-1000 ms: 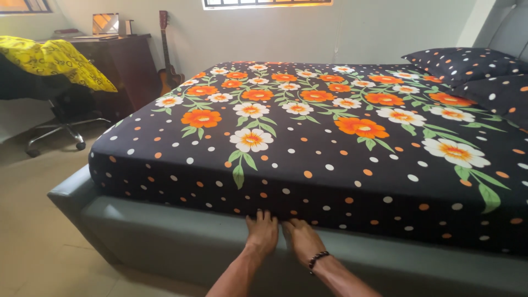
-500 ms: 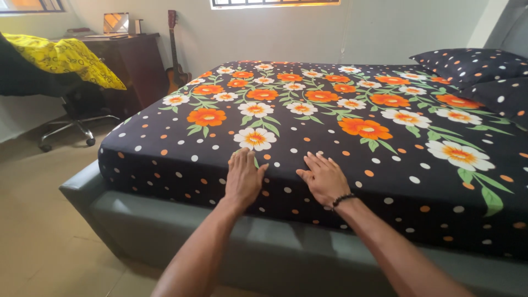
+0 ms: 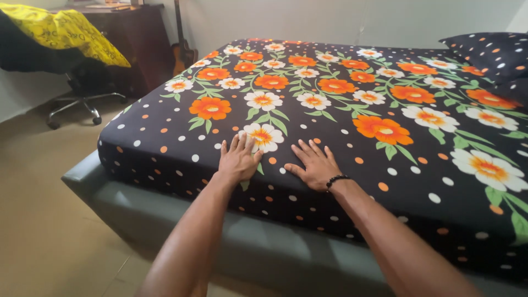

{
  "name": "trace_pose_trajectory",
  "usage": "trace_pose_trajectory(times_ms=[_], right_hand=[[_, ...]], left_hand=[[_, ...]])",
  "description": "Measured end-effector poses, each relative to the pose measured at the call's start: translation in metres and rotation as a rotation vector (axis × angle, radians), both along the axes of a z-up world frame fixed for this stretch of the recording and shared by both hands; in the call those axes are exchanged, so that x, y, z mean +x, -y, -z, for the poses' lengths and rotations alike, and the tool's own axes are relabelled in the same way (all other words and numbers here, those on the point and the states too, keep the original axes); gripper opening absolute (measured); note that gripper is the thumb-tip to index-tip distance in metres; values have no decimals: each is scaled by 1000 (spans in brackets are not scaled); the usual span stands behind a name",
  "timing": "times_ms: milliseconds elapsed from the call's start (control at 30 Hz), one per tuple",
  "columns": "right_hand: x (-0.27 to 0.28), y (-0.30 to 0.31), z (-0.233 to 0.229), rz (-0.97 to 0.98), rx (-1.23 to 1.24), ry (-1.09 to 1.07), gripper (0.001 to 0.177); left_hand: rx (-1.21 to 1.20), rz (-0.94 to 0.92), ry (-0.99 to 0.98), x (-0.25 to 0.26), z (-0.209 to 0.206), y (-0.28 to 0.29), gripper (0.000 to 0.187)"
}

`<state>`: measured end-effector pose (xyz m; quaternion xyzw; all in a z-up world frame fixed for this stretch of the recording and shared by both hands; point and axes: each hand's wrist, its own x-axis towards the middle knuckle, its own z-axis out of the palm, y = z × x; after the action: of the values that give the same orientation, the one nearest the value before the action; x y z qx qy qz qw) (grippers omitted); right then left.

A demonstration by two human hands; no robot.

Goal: Tuck the edges of a floral-patterned bedsheet into the bed frame to make the bed.

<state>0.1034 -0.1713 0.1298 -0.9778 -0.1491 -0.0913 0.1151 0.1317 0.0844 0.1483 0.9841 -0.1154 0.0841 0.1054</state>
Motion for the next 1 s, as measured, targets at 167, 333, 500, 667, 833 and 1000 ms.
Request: trace_pose_trajectory(times_ms=[167, 333, 500, 667, 833, 1000], right_hand=[[10, 0, -12, -160, 406, -79, 55], [10, -23, -19, -60, 569, -105, 34], [11, -46, -20, 148, 526, 36, 15], [12, -49, -11, 128, 596, 150, 16], [8, -38, -10, 225, 895, 7, 22], [1, -39, 1, 196, 929, -71, 29]], left_hand=[[9, -18, -39, 3, -4, 3, 70], [5, -2, -22, 4, -2, 0, 71], [-12, 12, -55, 3, -8, 0, 70], [-56, 16, -95, 3, -16, -2, 71], [-74, 68, -173, 10, -12, -6, 73], [3, 187, -348, 2, -26, -19, 81]])
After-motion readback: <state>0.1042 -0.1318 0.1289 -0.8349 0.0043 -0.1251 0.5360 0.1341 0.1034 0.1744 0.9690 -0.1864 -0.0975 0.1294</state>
